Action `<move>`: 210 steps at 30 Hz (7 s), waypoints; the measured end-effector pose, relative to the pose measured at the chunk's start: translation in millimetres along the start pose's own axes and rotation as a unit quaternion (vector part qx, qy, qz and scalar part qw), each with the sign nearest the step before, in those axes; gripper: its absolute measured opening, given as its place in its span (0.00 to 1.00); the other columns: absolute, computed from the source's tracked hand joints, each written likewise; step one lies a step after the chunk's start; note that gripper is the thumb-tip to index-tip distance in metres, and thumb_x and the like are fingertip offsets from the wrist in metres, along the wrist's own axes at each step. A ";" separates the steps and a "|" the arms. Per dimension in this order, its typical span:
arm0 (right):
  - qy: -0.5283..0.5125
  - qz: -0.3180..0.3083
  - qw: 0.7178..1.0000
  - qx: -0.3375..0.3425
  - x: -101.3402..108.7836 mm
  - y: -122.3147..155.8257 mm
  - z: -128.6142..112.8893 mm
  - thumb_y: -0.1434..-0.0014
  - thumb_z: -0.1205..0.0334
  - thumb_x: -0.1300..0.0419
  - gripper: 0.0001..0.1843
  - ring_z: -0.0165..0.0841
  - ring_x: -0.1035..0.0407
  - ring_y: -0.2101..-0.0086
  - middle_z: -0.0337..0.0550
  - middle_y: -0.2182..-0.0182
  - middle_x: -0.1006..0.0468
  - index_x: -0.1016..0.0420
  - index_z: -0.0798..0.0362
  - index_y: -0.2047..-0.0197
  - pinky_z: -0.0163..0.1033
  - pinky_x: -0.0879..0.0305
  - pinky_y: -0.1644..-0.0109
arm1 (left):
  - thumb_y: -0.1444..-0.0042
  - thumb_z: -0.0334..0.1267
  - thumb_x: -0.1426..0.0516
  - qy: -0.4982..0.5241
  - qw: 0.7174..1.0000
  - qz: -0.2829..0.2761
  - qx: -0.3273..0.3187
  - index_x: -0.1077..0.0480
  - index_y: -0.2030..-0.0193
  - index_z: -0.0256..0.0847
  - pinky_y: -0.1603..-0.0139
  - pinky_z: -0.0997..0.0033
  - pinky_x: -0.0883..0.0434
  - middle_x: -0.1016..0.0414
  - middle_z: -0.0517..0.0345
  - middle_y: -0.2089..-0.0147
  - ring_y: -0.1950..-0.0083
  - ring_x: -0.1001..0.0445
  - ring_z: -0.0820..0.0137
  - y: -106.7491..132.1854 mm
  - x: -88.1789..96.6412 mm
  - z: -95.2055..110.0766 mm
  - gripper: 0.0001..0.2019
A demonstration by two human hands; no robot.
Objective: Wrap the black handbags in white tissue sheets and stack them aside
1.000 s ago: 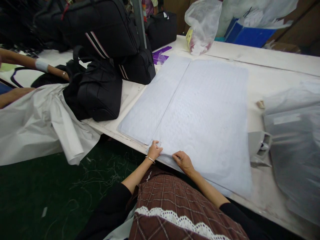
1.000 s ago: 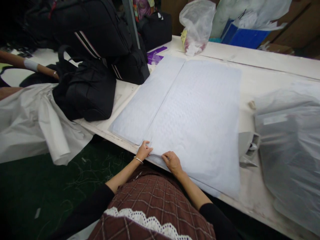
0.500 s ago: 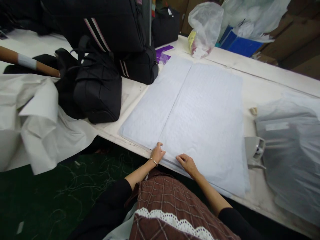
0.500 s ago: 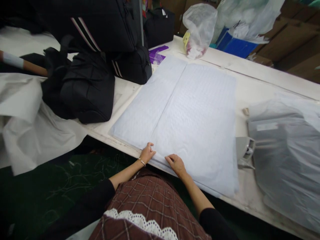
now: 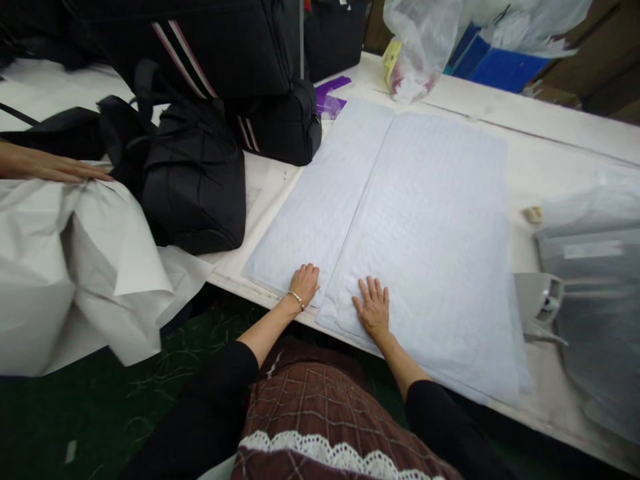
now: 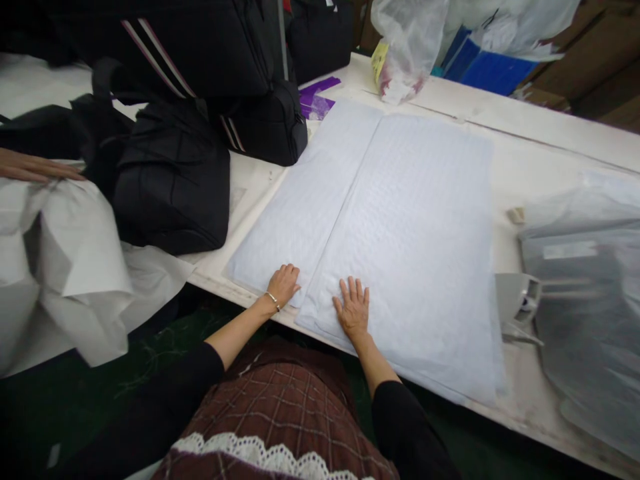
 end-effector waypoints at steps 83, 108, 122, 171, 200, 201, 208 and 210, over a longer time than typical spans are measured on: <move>-0.025 0.018 0.999 -0.012 1.7 0.9 2.8 0.33 0.50 0.48 0.29 0.44 0.59 0.31 0.49 0.32 0.45 0.41 0.49 0.32 0.60 0.64 0.29 | 0.48 0.35 0.45 0.084 0.963 -0.224 -0.121 0.25 0.64 0.42 0.63 0.73 0.31 0.21 0.60 0.66 0.63 0.25 0.68 -52.3 -28.0 65.1 0.08; -0.027 0.034 0.999 -0.007 2.5 0.9 2.2 0.31 0.53 0.49 0.26 0.44 0.59 0.32 0.49 0.33 0.43 0.38 0.50 0.34 0.60 0.63 0.29 | 0.39 0.35 0.46 -0.097 0.950 -0.183 -0.233 0.31 0.51 0.41 0.52 0.61 0.29 0.25 0.47 0.52 0.49 0.26 0.58 -34.9 -40.6 101.8 0.11; -0.158 0.039 0.982 -0.092 16.0 -17.4 11.2 0.33 0.54 0.49 0.19 0.46 0.43 0.38 0.49 0.41 0.30 0.28 0.50 0.43 0.58 0.51 0.34 | 0.43 0.51 0.39 -0.103 0.972 -0.100 -0.186 0.37 0.45 0.41 0.44 0.58 0.34 0.31 0.46 0.46 0.43 0.34 0.57 21.1 -35.4 98.1 0.24; -0.451 0.040 0.829 -0.327 -4.7 -285.5 141.0 0.50 0.60 0.39 0.07 0.28 0.33 0.79 0.36 0.78 0.28 0.28 0.56 0.69 0.33 0.32 0.77 | 0.41 0.29 0.43 0.016 0.991 0.045 -0.128 0.32 0.43 0.45 0.46 0.57 0.29 0.27 0.53 0.41 0.44 0.29 0.61 43.8 -65.4 72.3 0.19; -0.090 -0.107 0.957 0.254 6.8 -49.8 3.0 0.35 0.44 0.46 0.37 0.47 0.59 0.31 0.50 0.30 0.51 0.47 0.52 0.29 0.62 0.61 0.30 | 0.40 0.40 0.41 -0.010 0.982 0.040 -0.186 0.34 0.40 0.42 0.37 0.54 0.37 0.33 0.47 0.35 0.34 0.37 0.60 56.1 -63.5 60.3 0.21; -0.090 -0.111 0.957 0.251 6.0 -51.1 4.6 0.35 0.45 0.46 0.36 0.47 0.60 0.31 0.50 0.30 0.52 0.47 0.52 0.29 0.62 0.62 0.29 | 0.39 0.38 0.42 -0.009 0.983 0.040 -0.180 0.33 0.41 0.41 0.37 0.55 0.37 0.33 0.46 0.35 0.34 0.37 0.60 58.7 -63.8 58.6 0.20; -0.092 -0.113 0.957 0.250 -0.1 -49.7 6.6 0.34 0.43 0.47 0.37 0.45 0.64 0.31 0.49 0.30 0.54 0.47 0.52 0.29 0.60 0.68 0.29 | 0.37 0.36 0.45 -0.013 0.985 0.074 -0.154 0.32 0.42 0.42 0.35 0.52 0.37 0.32 0.46 0.36 0.33 0.38 0.59 78.6 -68.6 57.2 0.17; -0.089 -0.109 0.958 0.252 -1.1 -48.9 7.5 0.34 0.43 0.48 0.36 0.44 0.64 0.31 0.48 0.29 0.53 0.48 0.52 0.29 0.59 0.69 0.28 | 0.37 0.36 0.46 -0.014 0.984 0.087 -0.157 0.32 0.41 0.41 0.35 0.51 0.37 0.33 0.46 0.36 0.32 0.39 0.59 81.5 -70.4 61.6 0.17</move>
Point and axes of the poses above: each hand's wrist, its own y-axis away from the middle knuckle, its own x-axis out of the back of the hand, z = x × y, the point moved 6 cm from there along -y, towards the middle knuckle
